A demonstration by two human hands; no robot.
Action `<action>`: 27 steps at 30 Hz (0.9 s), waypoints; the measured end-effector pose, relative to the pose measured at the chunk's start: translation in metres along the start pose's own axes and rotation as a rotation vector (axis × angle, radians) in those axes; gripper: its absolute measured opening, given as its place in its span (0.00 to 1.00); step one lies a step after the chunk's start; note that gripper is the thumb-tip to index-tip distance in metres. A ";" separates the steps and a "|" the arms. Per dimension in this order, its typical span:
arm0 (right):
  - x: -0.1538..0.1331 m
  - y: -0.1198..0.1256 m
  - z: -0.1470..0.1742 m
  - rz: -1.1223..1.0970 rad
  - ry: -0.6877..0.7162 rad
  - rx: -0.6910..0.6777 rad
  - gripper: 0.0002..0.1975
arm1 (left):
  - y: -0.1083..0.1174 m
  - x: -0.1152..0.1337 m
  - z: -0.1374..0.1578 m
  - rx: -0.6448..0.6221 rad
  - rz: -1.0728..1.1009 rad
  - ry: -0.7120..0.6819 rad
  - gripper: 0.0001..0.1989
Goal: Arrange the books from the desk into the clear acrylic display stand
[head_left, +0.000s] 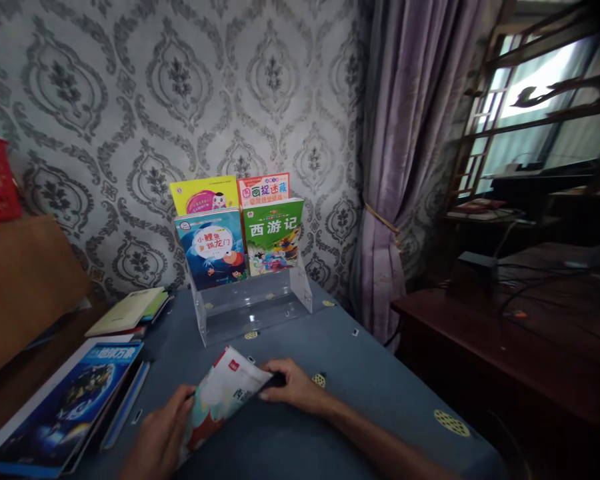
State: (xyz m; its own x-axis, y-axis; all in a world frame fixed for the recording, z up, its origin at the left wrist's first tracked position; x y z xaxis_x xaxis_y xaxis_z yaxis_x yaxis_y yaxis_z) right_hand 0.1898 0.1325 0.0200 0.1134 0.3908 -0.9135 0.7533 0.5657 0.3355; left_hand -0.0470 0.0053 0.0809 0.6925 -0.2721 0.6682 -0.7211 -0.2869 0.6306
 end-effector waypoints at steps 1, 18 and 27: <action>0.004 -0.002 -0.003 -0.086 -0.042 0.014 0.25 | 0.007 -0.001 -0.001 0.023 -0.013 -0.021 0.21; -0.005 -0.009 -0.017 -0.486 0.018 -0.117 0.27 | 0.002 0.024 -0.072 0.265 0.537 0.248 0.30; -0.037 0.101 -0.037 -0.081 0.181 0.021 0.24 | -0.012 0.063 -0.138 0.109 0.295 -0.059 0.19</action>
State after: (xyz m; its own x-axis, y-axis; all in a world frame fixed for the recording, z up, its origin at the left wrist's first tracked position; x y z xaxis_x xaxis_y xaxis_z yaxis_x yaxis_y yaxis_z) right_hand 0.2381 0.2018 0.0965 -0.0654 0.4696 -0.8804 0.7688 0.5862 0.2556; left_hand 0.0024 0.1181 0.1693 0.4556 -0.4104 0.7899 -0.8871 -0.2831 0.3646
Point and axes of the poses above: each hand's wrist, its own z-axis away from the middle knuckle, its own y-axis out of the back of the hand, x = y × z, the point moved 4 cm from there along -z, towards the middle knuckle, and after that the axes turned 9 degrees about z, right-handed, at the moved point
